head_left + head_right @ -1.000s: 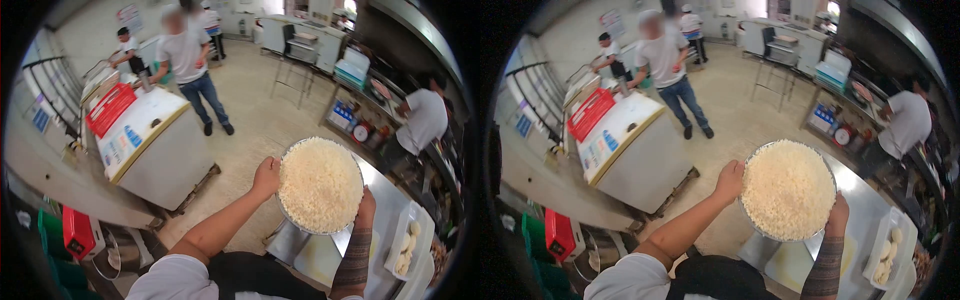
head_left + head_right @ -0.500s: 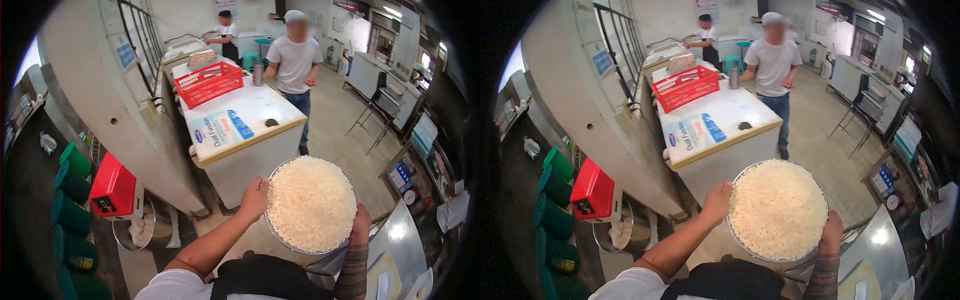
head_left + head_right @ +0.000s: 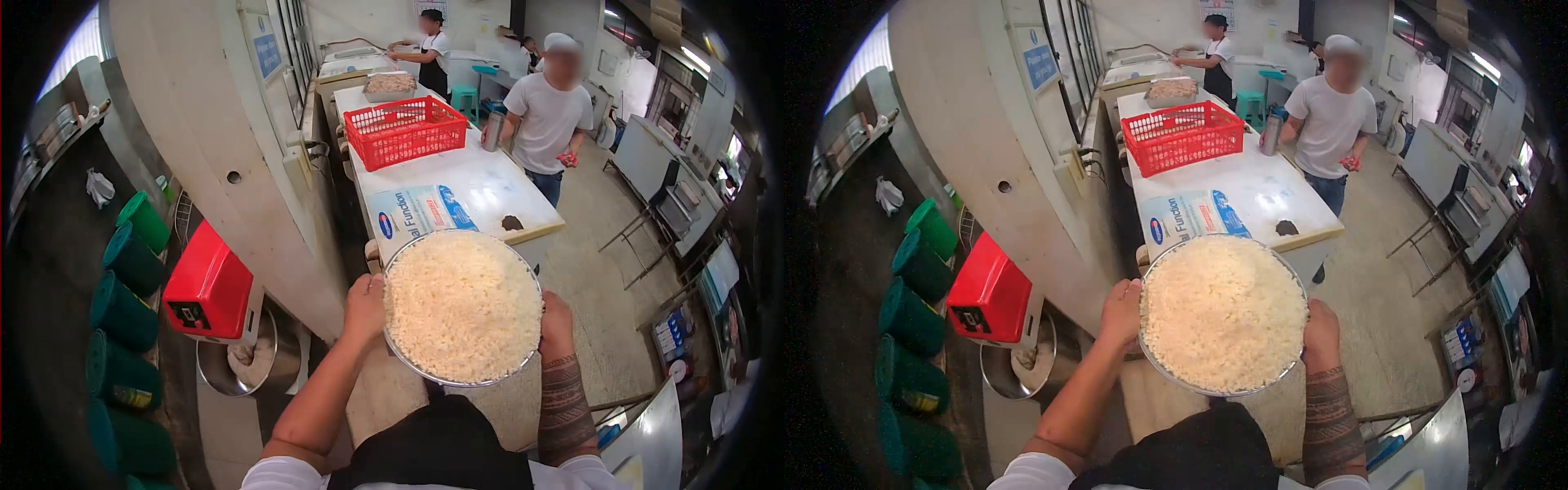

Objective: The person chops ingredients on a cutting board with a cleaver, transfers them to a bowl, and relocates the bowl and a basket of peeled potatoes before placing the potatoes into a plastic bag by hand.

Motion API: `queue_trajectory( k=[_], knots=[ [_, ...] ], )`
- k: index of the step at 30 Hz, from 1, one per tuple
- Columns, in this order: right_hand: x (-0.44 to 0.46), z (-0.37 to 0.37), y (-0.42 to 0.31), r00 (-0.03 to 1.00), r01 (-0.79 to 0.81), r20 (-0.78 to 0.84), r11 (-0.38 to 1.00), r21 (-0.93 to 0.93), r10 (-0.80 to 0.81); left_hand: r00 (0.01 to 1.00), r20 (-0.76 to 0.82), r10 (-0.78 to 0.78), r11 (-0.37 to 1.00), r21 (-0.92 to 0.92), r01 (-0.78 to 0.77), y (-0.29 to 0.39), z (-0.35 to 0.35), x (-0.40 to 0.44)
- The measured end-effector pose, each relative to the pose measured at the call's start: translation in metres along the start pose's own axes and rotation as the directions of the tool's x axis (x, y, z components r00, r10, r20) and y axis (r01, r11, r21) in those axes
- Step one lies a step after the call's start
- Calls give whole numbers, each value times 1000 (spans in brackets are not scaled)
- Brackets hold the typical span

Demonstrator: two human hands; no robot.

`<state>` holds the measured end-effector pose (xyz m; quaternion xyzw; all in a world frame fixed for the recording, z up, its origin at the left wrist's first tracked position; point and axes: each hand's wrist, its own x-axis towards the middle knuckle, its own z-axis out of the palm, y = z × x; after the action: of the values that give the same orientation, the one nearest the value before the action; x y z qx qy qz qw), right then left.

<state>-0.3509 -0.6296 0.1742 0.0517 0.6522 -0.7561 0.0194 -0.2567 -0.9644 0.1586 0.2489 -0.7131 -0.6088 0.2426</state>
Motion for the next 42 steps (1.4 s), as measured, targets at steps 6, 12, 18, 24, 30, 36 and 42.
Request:
queue_trajectory(
  k=[6, 12, 18, 24, 30, 36, 42],
  knots=[
    [60, 50, 14, 990, 36, 135, 999, 13, -37, 999, -27, -40, 993, -117, 36, -23, -13, 56],
    [124, 87, 33, 978, 113, 180, 991, -64, -100, 998, -20, -64, 975, -215, 58, -29, -7, 107],
    [170, 118, 37, 989, 7, 149, 998, -57, 2, 996, 9, -87, 974, -209, 87, -35, 0, 162],
    [205, 135, 43, 992, 61, 114, 991, -120, -47, 999, -32, -31, 999, -44, 30, -58, 12, 213],
    [239, 144, 58, 992, 9, 123, 1000, -10, -8, 998, -21, -60, 995, 74, 61, -62, 25, 252],
    [284, 151, 64, 991, 51, 132, 990, -135, -33, 997, -54, 50, 992, 123, -43, -84, 48, 294],
    [326, 174, 57, 989, 51, 145, 992, -117, -34, 998, -60, 35, 992, 126, -27, -77, 64, 336]
  ],
)
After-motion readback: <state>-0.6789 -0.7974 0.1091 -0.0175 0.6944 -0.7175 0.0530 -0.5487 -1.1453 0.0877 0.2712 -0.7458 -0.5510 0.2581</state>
